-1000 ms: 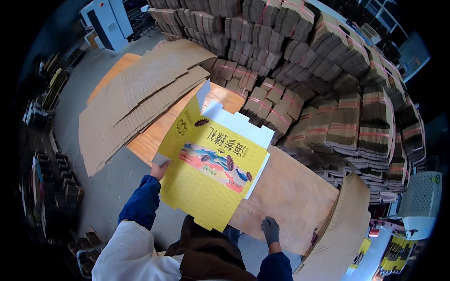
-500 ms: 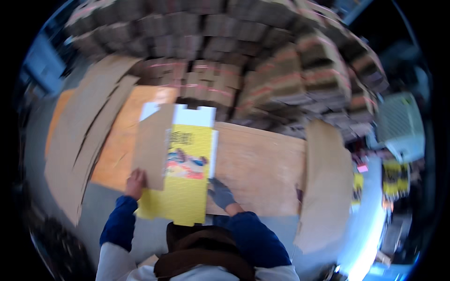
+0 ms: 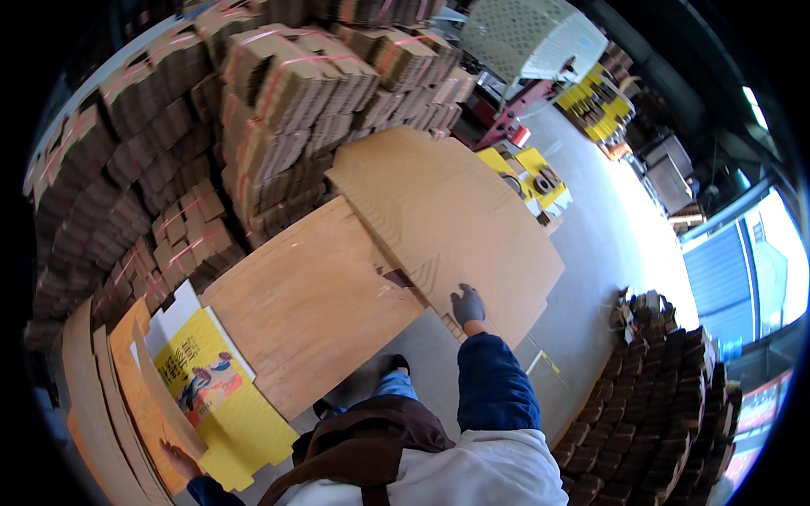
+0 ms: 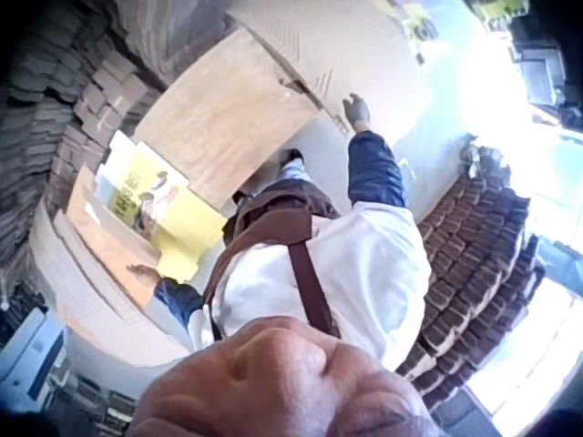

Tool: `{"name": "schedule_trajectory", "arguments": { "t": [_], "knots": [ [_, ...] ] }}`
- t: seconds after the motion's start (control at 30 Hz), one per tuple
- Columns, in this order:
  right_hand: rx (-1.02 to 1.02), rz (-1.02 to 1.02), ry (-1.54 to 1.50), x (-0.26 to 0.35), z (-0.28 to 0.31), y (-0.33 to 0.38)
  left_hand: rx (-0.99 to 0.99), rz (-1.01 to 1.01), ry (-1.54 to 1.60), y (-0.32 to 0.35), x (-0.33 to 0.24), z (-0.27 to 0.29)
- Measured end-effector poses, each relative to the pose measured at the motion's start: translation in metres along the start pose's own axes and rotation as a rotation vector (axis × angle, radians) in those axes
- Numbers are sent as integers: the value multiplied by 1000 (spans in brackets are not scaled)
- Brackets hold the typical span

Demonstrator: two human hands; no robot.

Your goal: The person applies a white adhesive substance to a large flat piece of cardboard using a brush. After coating the surface, the person picks up the cardboard and places it on a stack of similar items. The person then handles a yellow printed box and additional cardboard pieces.

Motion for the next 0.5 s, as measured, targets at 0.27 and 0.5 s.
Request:
{"name": "schedule_trajectory", "arguments": {
  "t": [0.27, 0.5],
  "knots": [
    [-121, -829, -104, -296, 19, -44, 305, -186, 380, 151, -302, -104],
    [-18, -1106, -760, -359, -9, -38, 802, -626, 322, 284, -557, -236]
  ]
}}
Point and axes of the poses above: each hand's wrist, its own y-axis away from the middle knuckle, its own z-axis out of the back of the hand, x = y × z, the point moved 4 cm from there along -y, towards the middle knuckle, and after that the axes turned 8 degrees about -x, right-handed, at the moved point
